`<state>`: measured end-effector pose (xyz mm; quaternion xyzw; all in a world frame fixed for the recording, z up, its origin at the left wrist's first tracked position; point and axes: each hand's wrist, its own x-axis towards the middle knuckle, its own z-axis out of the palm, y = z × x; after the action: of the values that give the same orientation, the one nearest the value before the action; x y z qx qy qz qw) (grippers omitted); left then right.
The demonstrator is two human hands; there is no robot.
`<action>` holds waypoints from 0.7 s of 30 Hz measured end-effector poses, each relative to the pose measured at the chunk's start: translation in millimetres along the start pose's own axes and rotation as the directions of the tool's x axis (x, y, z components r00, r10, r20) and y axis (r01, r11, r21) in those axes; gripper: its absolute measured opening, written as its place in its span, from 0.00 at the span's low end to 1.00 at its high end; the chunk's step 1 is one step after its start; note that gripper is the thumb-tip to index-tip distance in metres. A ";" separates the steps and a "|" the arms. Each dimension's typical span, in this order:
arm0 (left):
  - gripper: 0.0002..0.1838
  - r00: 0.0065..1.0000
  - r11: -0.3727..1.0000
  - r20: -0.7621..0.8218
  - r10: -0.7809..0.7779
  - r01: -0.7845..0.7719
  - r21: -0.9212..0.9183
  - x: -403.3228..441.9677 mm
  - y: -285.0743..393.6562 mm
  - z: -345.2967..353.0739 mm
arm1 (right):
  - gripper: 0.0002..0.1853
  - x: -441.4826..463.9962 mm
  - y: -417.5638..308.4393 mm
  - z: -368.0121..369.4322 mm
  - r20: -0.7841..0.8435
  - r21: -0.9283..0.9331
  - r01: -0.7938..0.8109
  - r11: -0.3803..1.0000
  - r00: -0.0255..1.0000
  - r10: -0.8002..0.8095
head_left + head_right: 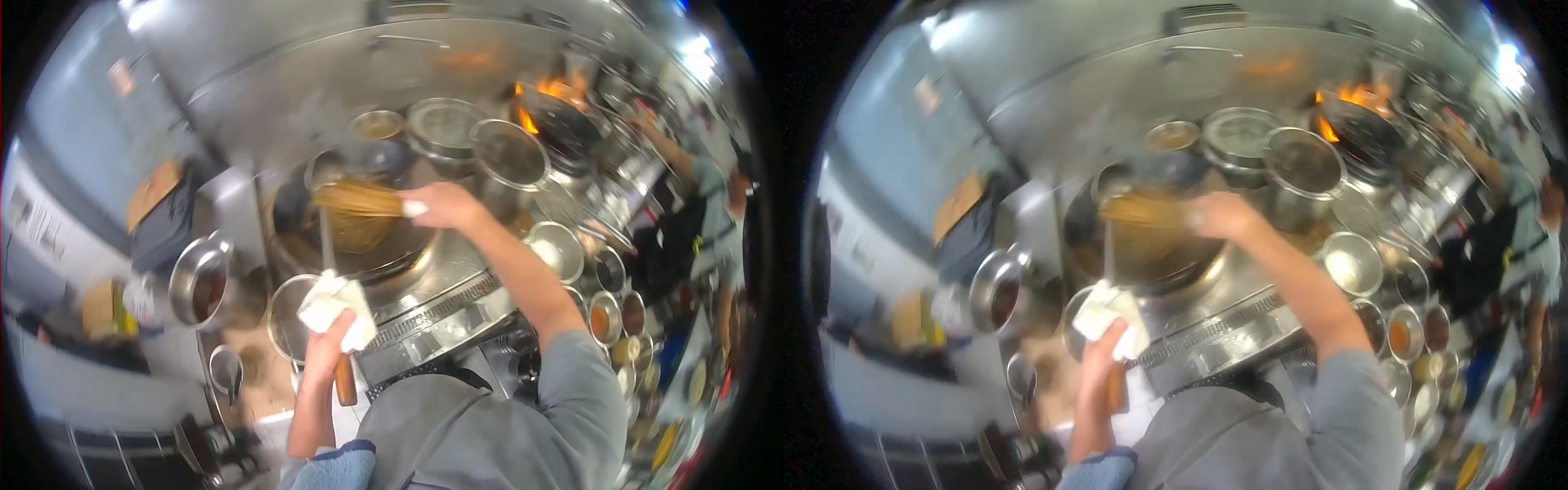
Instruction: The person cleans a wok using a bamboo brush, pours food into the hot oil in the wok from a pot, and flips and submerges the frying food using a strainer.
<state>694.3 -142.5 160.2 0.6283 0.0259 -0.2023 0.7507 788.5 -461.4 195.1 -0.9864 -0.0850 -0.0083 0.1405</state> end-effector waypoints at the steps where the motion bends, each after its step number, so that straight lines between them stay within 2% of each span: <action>1: 0.23 0.997 0.997 0.039 0.066 -0.067 0.034 -3.4 0.7 -6.3 | 0.32 -4.8 4.7 -2.7 -0.080 -0.049 -0.007 0.999 0.997 0.003; 2: 0.26 0.986 0.986 0.079 0.146 -0.152 0.066 -3.1 -2.8 -11.0 | 0.33 -9.7 11.0 -14.5 -0.135 -0.078 -0.035 0.996 0.991 0.024; 3: 0.25 0.972 0.962 0.072 0.222 -0.231 0.146 0.2 -8.9 -19.8 | 0.33 -15.9 24.0 -31.7 -0.224 0.002 0.022 1.000 0.974 -0.021; 4: 0.24 0.954 0.926 0.073 0.291 -0.300 0.229 4.4 -18.9 -30.2 | 0.34 -26.8 14.1 -64.0 -0.219 0.050 -0.064 0.997 0.973 0.073; 5: 0.23 0.932 0.879 0.082 0.352 -0.360 0.312 5.4 -24.7 -38.7 | 0.33 -37.6 12.4 -85.8 -0.313 0.074 -0.059 0.996 0.946 0.079; 6: 0.23 0.913 0.769 0.072 0.402 -0.379 0.516 3.5 -21.4 -46.0 | 0.33 -44.3 7.3 -107.2 -0.362 0.074 -0.047 0.996 0.930 0.071; 8: 0.23 0.875 0.433 0.099 0.473 -0.329 0.839 5.6 -7.9 -61.7 | 0.34 -48.7 0.1 -130.3 -0.479 0.097 0.016 0.995 0.877 0.032; 9: 0.29 0.893 0.445 0.035 0.449 -0.258 0.858 5.0 -9.7 -70.4 | 0.34 -46.9 -8.4 -137.7 -0.465 0.141 0.041 0.989 0.885 0.029; 10: 0.30 0.904 0.394 0.002 0.428 -0.189 0.899 1.2 -3.4 -78.9 | 0.35 -42.7 -16.1 -143.2 -0.450 0.190 0.061 0.980 0.892 0.031; 12: 0.33 0.920 0.285 -0.073 0.384 -0.043 0.958 -12.1 11.0 -98.0 | 0.35 -30.9 -24.3 -148.7 -0.239 0.215 0.060 0.975 0.971 -0.007; 13: 0.36 0.908 0.270 -0.074 0.412 -0.044 0.962 -16.0 12.6 -116.1 | 0.36 -23.3 -26.4 -148.8 -0.130 0.221 0.060 0.973 0.991 -0.032; 14: 0.34 0.887 0.216 -0.117 0.446 0.020 0.976 -21.9 17.9 -130.9 | 0.36 -12.5 -22.4 -136.9 -0.026 0.218 0.087 0.972 0.996 -0.083; 15: 0.34 0.879 0.183 -0.143 0.455 0.065 0.981 -26.4 25.2 -148.3 | 0.34 0.9 -27.0 -122.0 0.093 0.152 0.182 0.972 0.976 -0.197; 16: 0.33 0.870 0.153 -0.171 0.463 0.111 0.982 -31.4 32.4 -166.5 | 0.34 17.3 -26.1 -96.8 0.242 0.134 0.124 0.983 0.958 -0.154; 17: 0.33 0.866 0.135 -0.182 0.466 0.133 0.982 -38.4 41.5 -183.3 | 0.35 37.7 -34.7 -72.1 0.399 0.057 0.154 0.986 0.902 -0.164; 18: 0.32 0.857 0.156 -0.196 0.476 0.136 0.978 -47.3 56.7 -188.2 | 0.36 64.0 -37.2 -33.9 0.543 -0.079 0.158 0.984 0.835 -0.090; 19: 0.32 0.858 0.148 -0.212 0.467 0.161 0.976 -47.7 60.0 -201.4 | 0.37 92.5 -29.6 4.7 0.470 -0.113 0.199 0.973 0.874 -0.124; 20: 0.31 0.862 0.142 -0.230 0.452 0.185 0.972 -47.6 58.7 -216.4 | 0.36 103.3 -72.0 -0.8 0.454 -0.007 -0.148 0.989 0.881 0.135; 21: 0.31 0.865 0.153 -0.276 0.420 0.232 0.961 -45.6 56.9 -225.4 | 0.35 128.2 -51.6 38.5 0.286 0.152 -0.161 0.975 0.951 0.113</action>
<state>720.1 92.2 179.5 0.9888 0.0353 0.0457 0.1378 905.7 -380.6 177.5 -0.9653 -0.0352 0.1465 0.2131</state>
